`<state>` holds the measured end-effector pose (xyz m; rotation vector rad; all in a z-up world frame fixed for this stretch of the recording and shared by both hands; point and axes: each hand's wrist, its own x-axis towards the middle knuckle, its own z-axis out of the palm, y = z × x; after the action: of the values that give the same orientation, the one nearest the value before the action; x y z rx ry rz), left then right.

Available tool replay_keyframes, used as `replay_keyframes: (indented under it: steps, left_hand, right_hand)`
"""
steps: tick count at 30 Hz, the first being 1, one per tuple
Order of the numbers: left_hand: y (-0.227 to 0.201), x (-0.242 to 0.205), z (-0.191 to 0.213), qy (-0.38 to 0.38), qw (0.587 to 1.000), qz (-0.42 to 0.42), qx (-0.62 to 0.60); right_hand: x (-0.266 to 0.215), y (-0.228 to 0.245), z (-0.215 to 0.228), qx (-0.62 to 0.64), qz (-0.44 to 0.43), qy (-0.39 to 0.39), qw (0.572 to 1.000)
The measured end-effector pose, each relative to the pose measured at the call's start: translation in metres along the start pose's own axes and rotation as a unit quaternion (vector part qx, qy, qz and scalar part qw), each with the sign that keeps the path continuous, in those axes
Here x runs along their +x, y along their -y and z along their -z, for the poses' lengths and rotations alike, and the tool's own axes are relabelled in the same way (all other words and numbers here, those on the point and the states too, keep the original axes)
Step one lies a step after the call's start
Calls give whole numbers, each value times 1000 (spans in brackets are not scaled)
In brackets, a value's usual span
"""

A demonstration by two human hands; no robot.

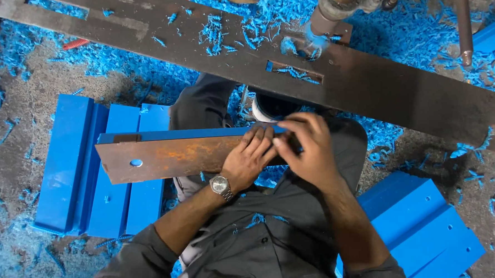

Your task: The person sits at a pillar drill press and drills holes in a rusty flat metal plate resting on the machine's dark metal worktable. They hold the plate steady with one hand, pull the drill lever down with the other, then reposition the plate to drill additional holes, brushing away blue plastic shavings between holes.

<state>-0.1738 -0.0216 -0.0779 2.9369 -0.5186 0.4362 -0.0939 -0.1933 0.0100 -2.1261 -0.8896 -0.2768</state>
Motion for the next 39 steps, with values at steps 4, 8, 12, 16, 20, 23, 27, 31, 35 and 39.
replay_keyframes:
  steps: [4, 8, 12, 16, 20, 23, 27, 31, 35, 39]
  left_hand:
    - [-7, -21, -48, 93, 991, -83, 43]
    - [-12, -21, -48, 25, 952, 28, -304]
    - [-14, -26, -48, 31, 998, -43, 40]
    - [-16, -45, -16, 21, 962, -73, -262]
    - [-15, -45, 55, -180, 955, -127, -196]
    - [-14, -39, 64, -239, 949, 115, -173]
    - [-14, -1, 84, -261, 897, 224, -278]
    - [-16, 30, 108, -335, 897, 166, -234]
    - [7, 30, 121, -312, 928, 91, -185]
    - [23, 18, 129, -234, 956, 25, -177]
  right_hand:
    - [30, 33, -43, -20, 106, 141, 984]
    - [43, 39, -86, -29, -4, 338, 941]
    - [43, 43, -77, -24, 31, 352, 935]
    - [43, 62, -43, 31, 35, 231, 972]
    - [55, 77, 3, 124, 49, 82, 988]
    - [52, 69, 16, 178, 38, -15, 983]
    - [24, 56, 0, 355, -48, -110, 927]
    - [-1, 56, -12, 542, -58, -275, 792]
    - [-18, 68, -5, 617, -186, -308, 700]
    - [-38, 55, -14, 562, -214, -314, 735]
